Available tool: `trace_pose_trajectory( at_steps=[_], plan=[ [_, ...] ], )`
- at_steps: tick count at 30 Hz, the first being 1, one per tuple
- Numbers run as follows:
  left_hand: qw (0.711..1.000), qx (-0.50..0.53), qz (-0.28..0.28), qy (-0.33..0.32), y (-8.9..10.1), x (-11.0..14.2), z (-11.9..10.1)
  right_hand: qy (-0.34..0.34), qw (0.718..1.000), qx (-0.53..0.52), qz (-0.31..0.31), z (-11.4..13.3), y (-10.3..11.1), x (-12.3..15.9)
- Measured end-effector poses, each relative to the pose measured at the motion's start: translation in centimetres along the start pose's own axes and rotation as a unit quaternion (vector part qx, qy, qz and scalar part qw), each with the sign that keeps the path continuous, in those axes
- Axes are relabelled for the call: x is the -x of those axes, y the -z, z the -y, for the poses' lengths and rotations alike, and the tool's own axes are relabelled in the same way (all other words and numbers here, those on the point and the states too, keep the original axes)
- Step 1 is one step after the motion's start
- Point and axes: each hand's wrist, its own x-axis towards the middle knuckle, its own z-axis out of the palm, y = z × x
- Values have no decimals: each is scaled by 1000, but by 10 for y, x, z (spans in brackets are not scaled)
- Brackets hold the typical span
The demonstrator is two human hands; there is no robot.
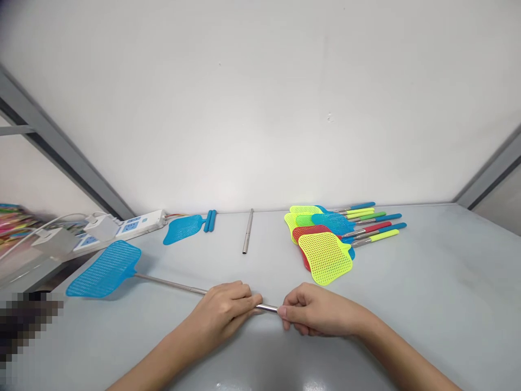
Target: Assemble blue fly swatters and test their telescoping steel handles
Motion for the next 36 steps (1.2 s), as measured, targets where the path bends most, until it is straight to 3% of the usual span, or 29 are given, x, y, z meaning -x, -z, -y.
trace_pose_trajectory(
  at_steps=[14,22,27,30,36],
  plan=[
    [999,-1,6,32,1,-3,-6,24,999,-25,-20,0,-11,-4],
    [997,-64,30,-41,-8,-10,-21,4,998,-69,6,2,-14,-8],
    [987,-127,-5,-95,6,-3,-15,-2,991,-128,44,10,-22,-3],
    [975,-174,-59,-128,17,4,-16,20,995,-48,85,21,-24,6],
    [967,-197,-113,-115,30,6,-20,73,991,103,45,39,-20,16]
  ],
)
